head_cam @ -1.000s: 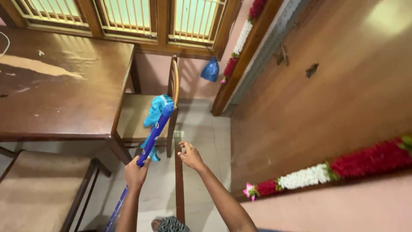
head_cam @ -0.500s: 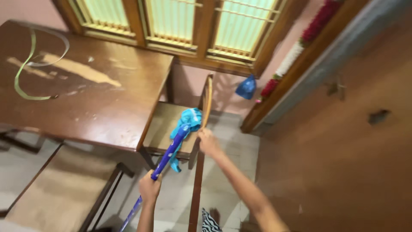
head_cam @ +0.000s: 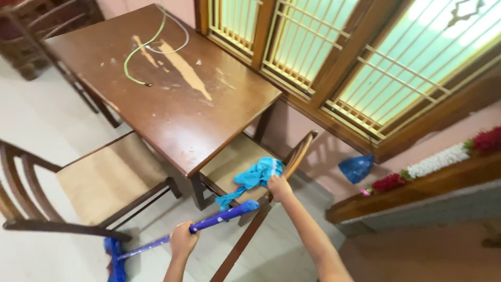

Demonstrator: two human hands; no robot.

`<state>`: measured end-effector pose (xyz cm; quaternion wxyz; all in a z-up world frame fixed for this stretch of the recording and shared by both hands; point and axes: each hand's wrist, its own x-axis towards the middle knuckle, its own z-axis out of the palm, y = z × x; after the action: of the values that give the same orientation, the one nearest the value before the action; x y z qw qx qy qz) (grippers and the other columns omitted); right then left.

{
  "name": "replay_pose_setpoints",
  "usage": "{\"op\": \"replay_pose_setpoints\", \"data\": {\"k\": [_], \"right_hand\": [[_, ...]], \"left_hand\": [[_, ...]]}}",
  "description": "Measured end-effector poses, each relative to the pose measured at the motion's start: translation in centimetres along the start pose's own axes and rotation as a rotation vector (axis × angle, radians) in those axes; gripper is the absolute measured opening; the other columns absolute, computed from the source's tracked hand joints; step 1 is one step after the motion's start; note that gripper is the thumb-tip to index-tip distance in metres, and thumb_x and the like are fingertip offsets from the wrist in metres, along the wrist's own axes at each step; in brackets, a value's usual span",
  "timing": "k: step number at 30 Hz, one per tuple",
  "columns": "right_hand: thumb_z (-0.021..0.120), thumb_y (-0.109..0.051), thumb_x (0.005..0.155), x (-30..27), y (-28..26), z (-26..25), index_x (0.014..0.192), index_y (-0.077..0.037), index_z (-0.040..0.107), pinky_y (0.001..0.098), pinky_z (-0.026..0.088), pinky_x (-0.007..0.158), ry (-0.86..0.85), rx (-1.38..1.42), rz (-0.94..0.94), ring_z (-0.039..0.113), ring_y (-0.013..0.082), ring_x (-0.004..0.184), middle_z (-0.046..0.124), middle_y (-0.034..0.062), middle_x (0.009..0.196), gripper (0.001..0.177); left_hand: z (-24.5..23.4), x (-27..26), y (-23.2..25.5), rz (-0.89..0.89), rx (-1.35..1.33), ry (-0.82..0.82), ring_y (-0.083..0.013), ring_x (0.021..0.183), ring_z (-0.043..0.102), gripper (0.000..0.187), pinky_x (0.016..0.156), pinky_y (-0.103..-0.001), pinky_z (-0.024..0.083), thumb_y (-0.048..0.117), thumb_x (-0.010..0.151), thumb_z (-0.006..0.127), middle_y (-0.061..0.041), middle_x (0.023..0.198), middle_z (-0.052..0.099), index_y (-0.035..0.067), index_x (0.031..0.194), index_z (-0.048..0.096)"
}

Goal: The person mops the floor with a blue mop, moving a black suitcase and several wooden chairs to reach the floor surface underneath them.

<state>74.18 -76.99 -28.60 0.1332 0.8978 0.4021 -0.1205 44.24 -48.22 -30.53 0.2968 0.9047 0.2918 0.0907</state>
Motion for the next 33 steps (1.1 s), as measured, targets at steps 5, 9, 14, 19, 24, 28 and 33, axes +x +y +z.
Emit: {"op": "replay_pose_setpoints", "data": {"k": [5, 9, 14, 19, 24, 28, 33], "right_hand": [[0.079, -0.03, 0.082, -0.2, -1.8, 0.7, 0.096, -0.012, 0.078, 0.0475, 0.043, 0.107, 0.018, 0.036, -0.038, 0.065, 0.03, 0.112, 0.075, 0.0118, 0.103, 0.022], [0.072, -0.017, 0.079, -0.5, -5.2, 1.2, 0.089, -0.016, 0.08, 0.0474, 0.048, 0.097, 0.123, 0.006, 0.043, 0.071, 0.0265, 0.103, 0.077, 0.0087, 0.098, 0.013], [0.067, -0.017, 0.082, -3.4, -13.9, 4.1, 0.085, -0.019, 0.081, 0.0453, 0.056, 0.077, 0.053, 0.052, 0.172, 0.075, 0.0286, 0.092, 0.078, 0.0094, 0.092, 0.014], [0.079, -0.017, 0.053, -7.6, -23.9, 6.0, 0.082, -0.019, 0.082, 0.0531, 0.055, 0.071, 0.42, 0.262, 0.153, 0.073, 0.0372, 0.089, 0.077, 0.0135, 0.09, 0.029], [0.081, -0.02, 0.066, -10.9, -35.7, 6.6, 0.08, -0.012, 0.077, 0.0477, 0.057, 0.078, 0.184, 0.398, 0.406, 0.073, 0.0353, 0.087, 0.073, 0.0143, 0.085, 0.017], [0.084, -0.027, 0.068, -12.8, -42.3, 6.9, 0.087, -0.009, 0.075, 0.0481, 0.057, 0.075, 0.162, 0.57, 0.363, 0.072, 0.0379, 0.082, 0.073, 0.0169, 0.084, 0.028], [0.092, -0.05, 0.055, -18.8, -40.1, 6.3, 0.092, -0.008, 0.074, 0.0474, 0.055, 0.074, 0.173, 0.779, 0.313, 0.07, 0.0362, 0.084, 0.074, 0.015, 0.089, 0.059]], "left_hand": [[-2.4, -2.0, -1.8, -0.057, -0.009, 0.017, -0.0353, 0.088, 0.067, 0.015, 0.078, -0.048, 0.052, 0.026, 0.075, 0.076, -0.013, 0.083, 0.072, 0.013, 0.081, 0.072], [-3.7, -3.3, -2.2, -0.016, -0.032, 0.042, -0.0364, 0.086, 0.066, 0.016, 0.077, -0.048, 0.052, 0.025, 0.072, 0.077, -0.013, 0.082, 0.071, 0.011, 0.079, 0.071], [-4.6, -4.9, -2.6, -0.023, 0.032, -0.065, -0.0353, 0.089, 0.066, 0.023, 0.079, -0.048, 0.051, 0.029, 0.076, 0.078, -0.014, 0.081, 0.07, 0.008, 0.077, 0.069], [-6.6, -5.8, -4.3, 0.127, -0.025, -0.027, -0.0379, 0.087, 0.065, 0.023, 0.075, -0.05, 0.05, 0.027, 0.072, 0.079, -0.015, 0.081, 0.07, 0.007, 0.077, 0.069], [-10.2, -6.7, -7.6, 0.162, -0.117, -0.125, -0.0406, 0.082, 0.064, 0.025, 0.072, -0.05, 0.049, 0.029, 0.077, 0.079, -0.019, 0.078, 0.067, 0.006, 0.079, 0.069], [-13.3, -8.4, -11.0, 0.167, -0.134, -0.269, -0.041, 0.077, 0.064, 0.026, 0.068, -0.049, 0.049, 0.029, 0.079, 0.078, -0.02, 0.077, 0.067, 0.006, 0.081, 0.069], [-16.4, -11.2, -13.9, 0.252, -0.15, -0.352, -0.0411, 0.075, 0.064, 0.026, 0.066, -0.049, 0.05, 0.034, 0.078, 0.078, -0.018, 0.077, 0.068, 0.009, 0.08, 0.072]]}}
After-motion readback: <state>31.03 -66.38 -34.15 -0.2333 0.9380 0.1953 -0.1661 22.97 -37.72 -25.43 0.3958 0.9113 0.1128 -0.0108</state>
